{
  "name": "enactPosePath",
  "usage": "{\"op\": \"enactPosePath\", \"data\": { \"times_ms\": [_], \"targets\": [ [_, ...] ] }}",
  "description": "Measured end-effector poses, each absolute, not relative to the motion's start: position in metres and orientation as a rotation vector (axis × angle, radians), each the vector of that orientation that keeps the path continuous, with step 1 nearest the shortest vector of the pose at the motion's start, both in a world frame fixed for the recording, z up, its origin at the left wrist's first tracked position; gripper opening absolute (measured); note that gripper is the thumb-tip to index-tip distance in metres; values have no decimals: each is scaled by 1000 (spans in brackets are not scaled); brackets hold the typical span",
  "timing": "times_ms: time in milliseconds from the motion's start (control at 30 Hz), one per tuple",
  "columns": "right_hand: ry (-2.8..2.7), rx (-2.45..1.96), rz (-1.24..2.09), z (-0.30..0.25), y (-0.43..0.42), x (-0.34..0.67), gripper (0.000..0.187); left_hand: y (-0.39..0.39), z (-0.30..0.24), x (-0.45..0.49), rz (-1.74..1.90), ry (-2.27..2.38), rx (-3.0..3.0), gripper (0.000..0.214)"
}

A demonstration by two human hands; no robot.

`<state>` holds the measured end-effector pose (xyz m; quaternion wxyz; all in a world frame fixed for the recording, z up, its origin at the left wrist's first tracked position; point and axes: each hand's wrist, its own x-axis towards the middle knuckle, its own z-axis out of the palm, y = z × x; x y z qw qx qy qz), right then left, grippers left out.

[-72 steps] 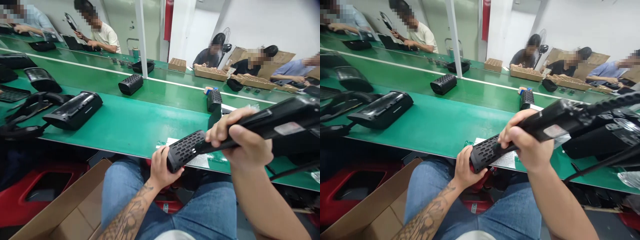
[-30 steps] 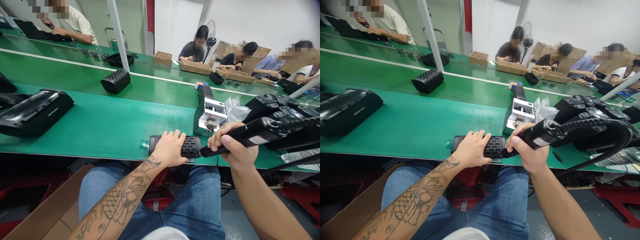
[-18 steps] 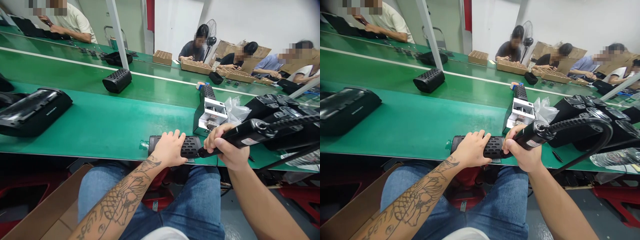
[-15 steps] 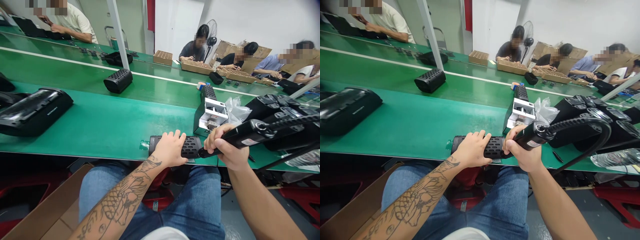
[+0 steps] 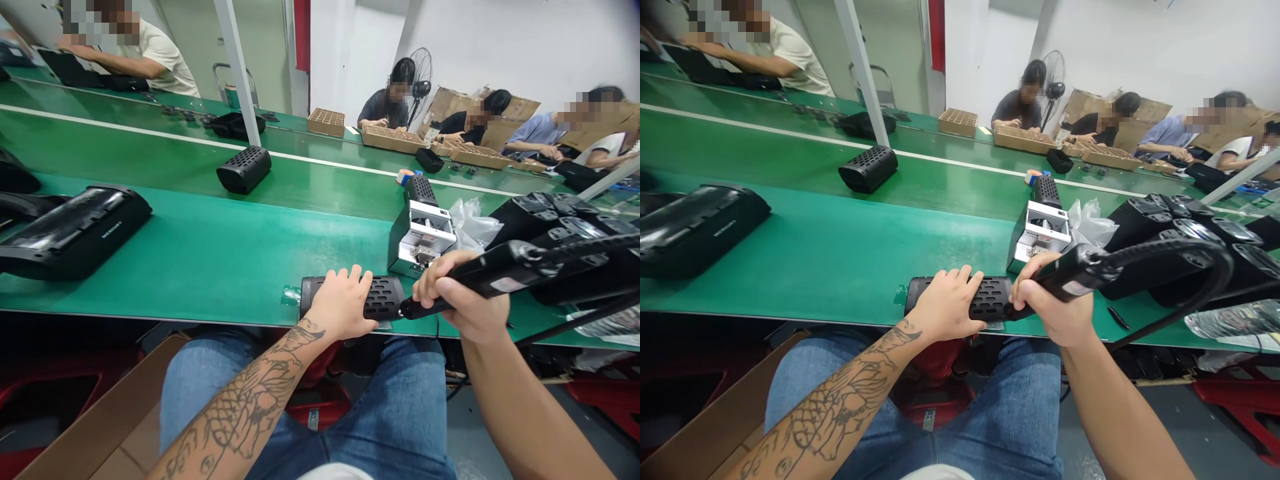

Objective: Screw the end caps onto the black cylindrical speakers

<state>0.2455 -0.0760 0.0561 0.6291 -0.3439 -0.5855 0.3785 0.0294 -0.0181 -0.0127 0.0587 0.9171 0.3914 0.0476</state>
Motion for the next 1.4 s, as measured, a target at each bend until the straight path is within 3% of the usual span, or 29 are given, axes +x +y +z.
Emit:
{"op": "enactPosePath", "data": {
  "times_ms": [200, 300, 567, 700, 800, 1033, 1400],
  "targets": [
    [-1078, -997, 246, 72, -24, 272, 12, -20, -15, 30, 158, 1217, 2743, 96],
    [-1036, -1110, 104, 61, 6, 293, 13, -20, -15, 30, 166, 1233, 2727, 95],
    [-1019, -1168, 157, 44, 9, 304, 13, -20, -12, 29, 177, 1200, 2702, 96],
    [-1021, -1149, 197, 65, -16, 288, 12, -10, -5, 19, 239, 1100, 2615, 72],
    [-1072, -1000, 406, 85, -42, 267, 16, 5, -1, 7, 281, 1093, 2540, 57],
    [-1237, -697, 871, 82, -73, 204, 27, 21, -4, -10, 215, 1292, 2427, 52],
    [-1277, -755, 929, 54, -57, 173, 32, 18, 1, -6, 163, 1300, 2389, 51]
  ]
}}
